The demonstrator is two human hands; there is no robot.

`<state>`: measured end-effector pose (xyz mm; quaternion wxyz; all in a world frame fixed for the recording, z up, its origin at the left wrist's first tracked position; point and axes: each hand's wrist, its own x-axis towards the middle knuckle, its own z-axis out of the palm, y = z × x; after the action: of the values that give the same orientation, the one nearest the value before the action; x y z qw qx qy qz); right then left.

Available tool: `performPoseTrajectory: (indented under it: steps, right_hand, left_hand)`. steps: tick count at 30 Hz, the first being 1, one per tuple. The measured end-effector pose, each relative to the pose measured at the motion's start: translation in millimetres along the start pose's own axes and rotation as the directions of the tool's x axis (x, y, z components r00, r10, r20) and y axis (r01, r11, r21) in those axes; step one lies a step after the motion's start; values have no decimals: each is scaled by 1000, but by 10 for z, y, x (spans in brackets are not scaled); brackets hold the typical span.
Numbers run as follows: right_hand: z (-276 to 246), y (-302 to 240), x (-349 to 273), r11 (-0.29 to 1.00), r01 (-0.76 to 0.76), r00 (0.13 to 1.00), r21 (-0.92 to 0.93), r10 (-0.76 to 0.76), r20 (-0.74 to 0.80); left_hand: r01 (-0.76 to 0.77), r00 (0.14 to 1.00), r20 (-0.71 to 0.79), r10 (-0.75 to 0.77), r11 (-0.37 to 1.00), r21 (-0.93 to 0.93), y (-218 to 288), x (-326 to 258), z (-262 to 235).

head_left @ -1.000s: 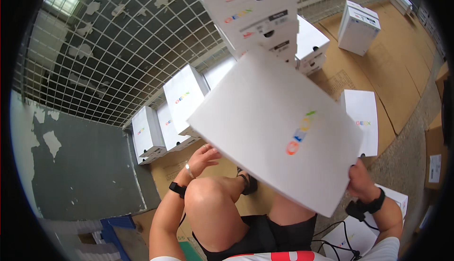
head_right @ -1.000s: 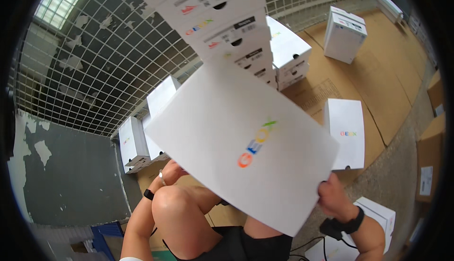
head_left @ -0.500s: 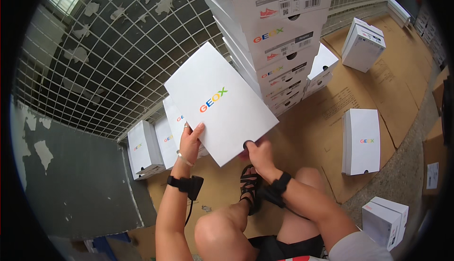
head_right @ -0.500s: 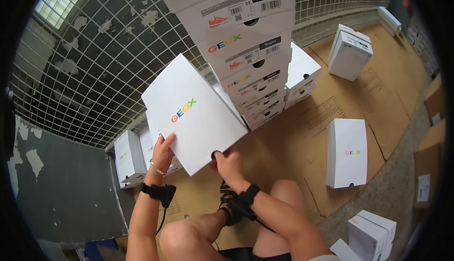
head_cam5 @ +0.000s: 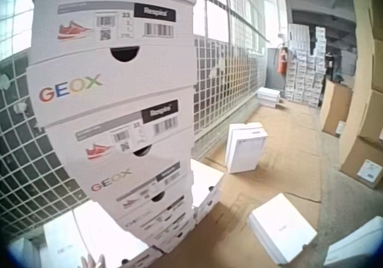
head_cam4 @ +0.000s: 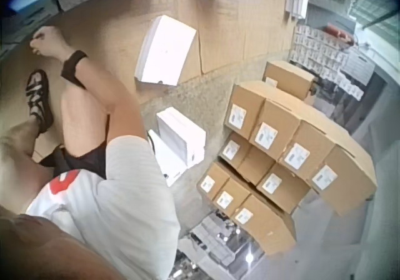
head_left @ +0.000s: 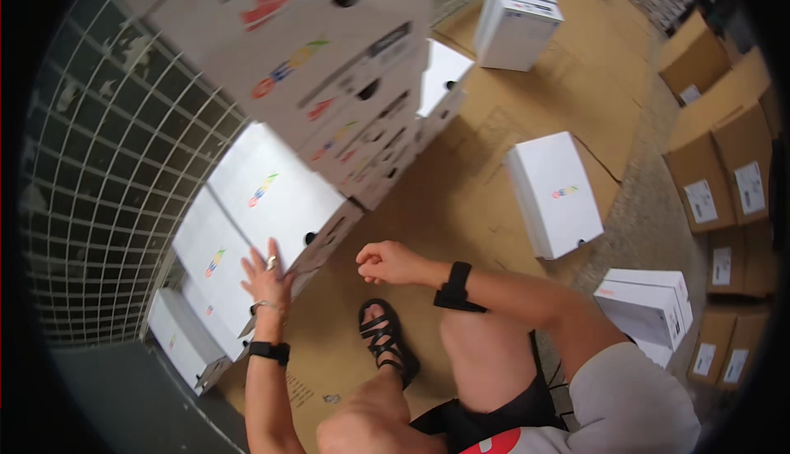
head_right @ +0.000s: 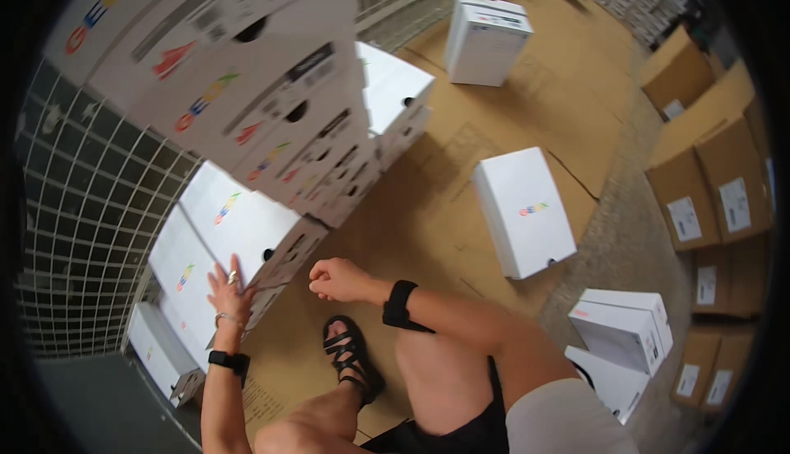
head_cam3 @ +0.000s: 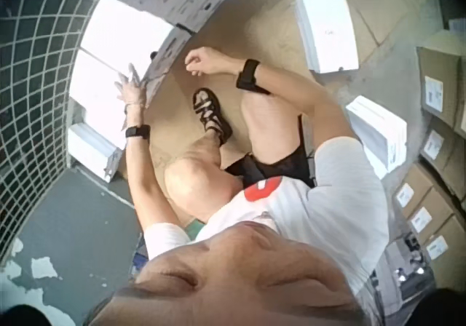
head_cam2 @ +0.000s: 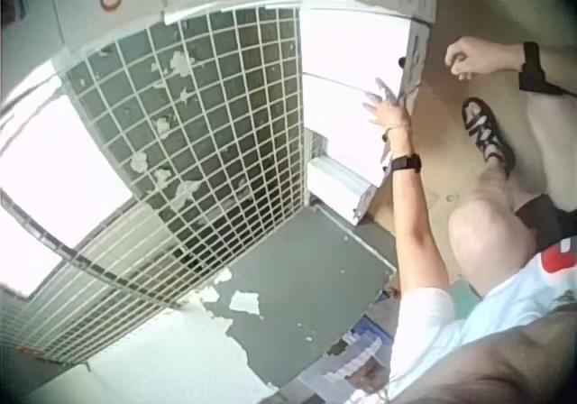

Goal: Organizing and stacking white Geox shoeboxes onto cardboard surfaces and into storage piles.

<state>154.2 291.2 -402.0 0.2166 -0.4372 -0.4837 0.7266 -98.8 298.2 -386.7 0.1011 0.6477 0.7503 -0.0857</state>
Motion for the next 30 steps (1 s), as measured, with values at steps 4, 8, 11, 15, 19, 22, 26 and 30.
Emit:
performPoseTrajectory:
  steps: [4, 8, 11, 15, 19, 22, 26, 30]
  right_hand:
    - [-902, 384, -984, 972, 178, 858, -154, -230, -460]
    - [-1900, 1132, -2271, 945, -19, 161, -328, -320, -934]
    - [-2188, 1852, -2905, 967, -138, -138, -215, -233, -963]
    - [-2227, 2255, -2975, 826, 203, 220, 526, 484, -847]
    - [-2297, 2393, -2834, 720, 317, 411, 618, 483, -773]
    - [-2411, 2401, -2837, 711, 239, 448, 662, 524, -724]
    - [-2520, 2295, -2750, 772, 139, 534, 620, 469, -704]
    - [-2592, 1953, -2544, 783, 131, 492, 608, 481, -726]
  left_hand:
    - [9, 996, -85, -2, 996, 87, -59, 11, 148]
    - [-11, 997, -80, 17, 997, 72, 132, -14, 101]
    - [-64, 993, -94, 67, 997, 34, 196, -131, 71]
    - [-204, 965, -180, 192, 978, -53, 90, -392, 90]
    - [-242, 958, -193, 213, 959, -145, 24, -722, 143]
    - [-260, 961, -144, 236, 949, -181, -75, -937, 182]
    - [-173, 985, -52, 167, 974, -144, -109, -1219, 210]
    - [-154, 987, 22, 160, 976, -154, 7, -1401, 192]
